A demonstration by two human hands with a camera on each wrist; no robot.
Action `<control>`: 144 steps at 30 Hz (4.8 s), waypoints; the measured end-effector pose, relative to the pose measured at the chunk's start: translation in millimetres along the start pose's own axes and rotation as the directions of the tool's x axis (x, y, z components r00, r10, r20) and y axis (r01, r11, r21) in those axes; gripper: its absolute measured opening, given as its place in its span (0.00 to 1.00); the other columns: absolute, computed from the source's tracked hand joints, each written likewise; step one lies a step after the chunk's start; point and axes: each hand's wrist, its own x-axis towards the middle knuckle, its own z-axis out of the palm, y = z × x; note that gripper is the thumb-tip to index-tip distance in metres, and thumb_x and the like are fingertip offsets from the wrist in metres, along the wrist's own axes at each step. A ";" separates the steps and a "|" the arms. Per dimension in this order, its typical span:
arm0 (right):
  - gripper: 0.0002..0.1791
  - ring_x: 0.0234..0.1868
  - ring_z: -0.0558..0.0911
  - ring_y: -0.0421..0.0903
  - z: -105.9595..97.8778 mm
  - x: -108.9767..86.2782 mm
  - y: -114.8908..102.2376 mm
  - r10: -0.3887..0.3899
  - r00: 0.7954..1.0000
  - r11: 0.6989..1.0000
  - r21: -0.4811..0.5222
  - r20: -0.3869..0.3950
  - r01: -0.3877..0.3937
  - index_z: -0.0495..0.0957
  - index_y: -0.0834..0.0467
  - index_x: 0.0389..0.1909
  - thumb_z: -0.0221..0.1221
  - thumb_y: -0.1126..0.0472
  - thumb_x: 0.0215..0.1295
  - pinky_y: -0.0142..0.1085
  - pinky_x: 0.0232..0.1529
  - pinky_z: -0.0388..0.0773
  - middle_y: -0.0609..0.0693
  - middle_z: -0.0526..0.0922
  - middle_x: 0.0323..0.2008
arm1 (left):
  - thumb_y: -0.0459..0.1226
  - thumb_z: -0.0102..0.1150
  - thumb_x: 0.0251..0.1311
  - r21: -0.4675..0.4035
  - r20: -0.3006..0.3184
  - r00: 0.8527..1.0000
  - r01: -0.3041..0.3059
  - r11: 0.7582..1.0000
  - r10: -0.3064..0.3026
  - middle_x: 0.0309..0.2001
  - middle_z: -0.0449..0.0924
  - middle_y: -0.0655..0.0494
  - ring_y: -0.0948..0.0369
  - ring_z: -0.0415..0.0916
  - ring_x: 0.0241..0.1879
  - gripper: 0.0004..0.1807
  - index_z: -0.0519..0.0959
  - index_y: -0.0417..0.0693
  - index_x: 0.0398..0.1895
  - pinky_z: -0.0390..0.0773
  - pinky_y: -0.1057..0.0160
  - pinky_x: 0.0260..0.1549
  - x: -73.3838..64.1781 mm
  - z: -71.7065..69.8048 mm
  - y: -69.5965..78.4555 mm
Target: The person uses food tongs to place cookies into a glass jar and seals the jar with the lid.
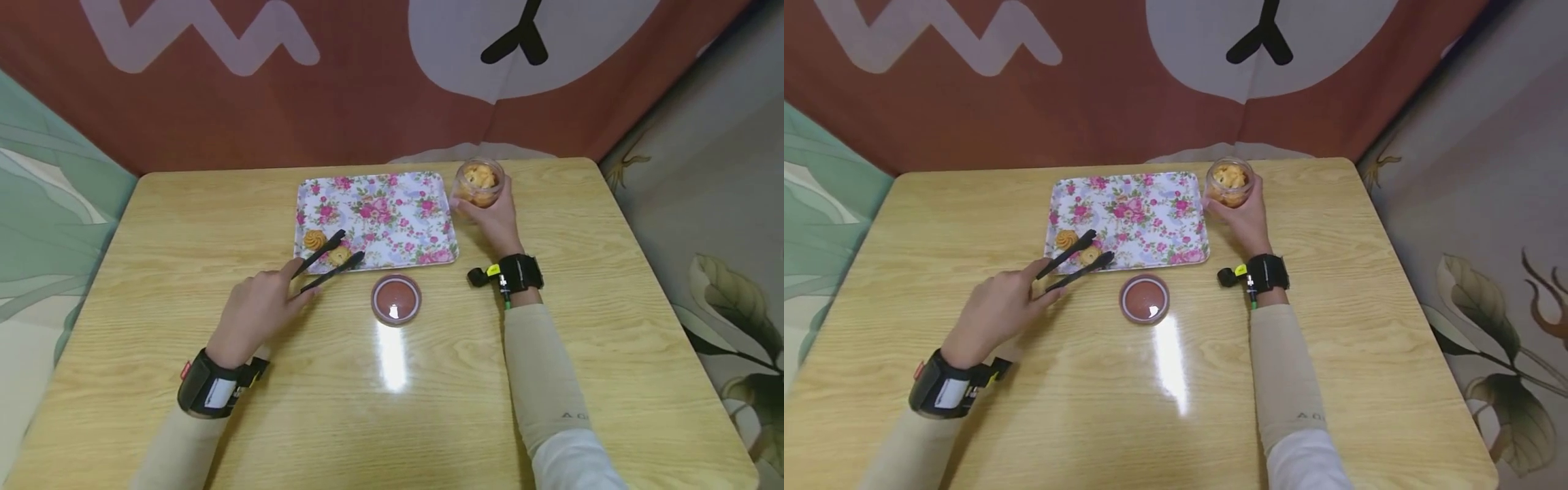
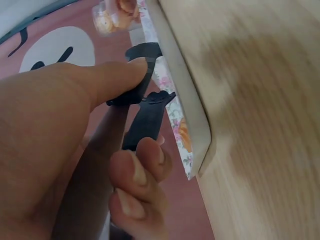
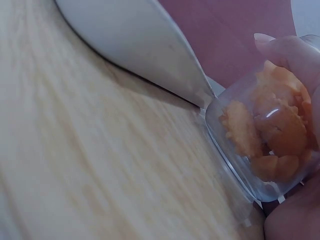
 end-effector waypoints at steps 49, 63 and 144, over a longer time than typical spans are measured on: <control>0.51 0.61 0.62 0.42 1.5 -12.3 -24.3 0.030 0.999 1.000 0.001 0.023 -0.030 0.51 0.44 0.67 0.73 0.54 0.46 0.41 0.63 0.56 0.52 0.62 0.63 | 0.51 0.54 0.64 0.116 -0.198 0.954 -0.206 0.972 0.226 0.12 0.65 0.56 0.61 0.63 0.09 0.28 0.71 0.40 0.58 0.62 0.61 0.02 36.6 -17.6 30.6; 0.52 0.61 0.62 0.42 14.2 -10.7 -12.5 0.047 0.998 0.998 0.038 0.033 -0.049 0.52 0.41 0.67 0.74 0.54 0.43 0.42 0.64 0.56 0.50 0.62 0.64 | 0.54 0.50 0.66 0.067 -0.160 0.945 -0.277 0.959 0.284 0.19 0.72 0.55 0.61 0.68 0.15 0.29 0.69 0.43 0.61 0.68 0.60 0.07 92.6 -39.7 70.2; 0.53 0.61 0.62 0.42 16.8 -8.1 -19.7 0.015 1.000 0.999 0.041 0.024 -0.016 0.51 0.40 0.67 0.74 0.53 0.43 0.42 0.63 0.58 0.50 0.62 0.63 | 0.59 0.54 0.59 -0.158 -0.198 0.966 0.138 0.978 -0.168 0.10 0.70 0.51 0.57 0.64 0.09 0.35 0.72 0.41 0.60 0.57 0.57 0.06 52.7 -71.9 10.7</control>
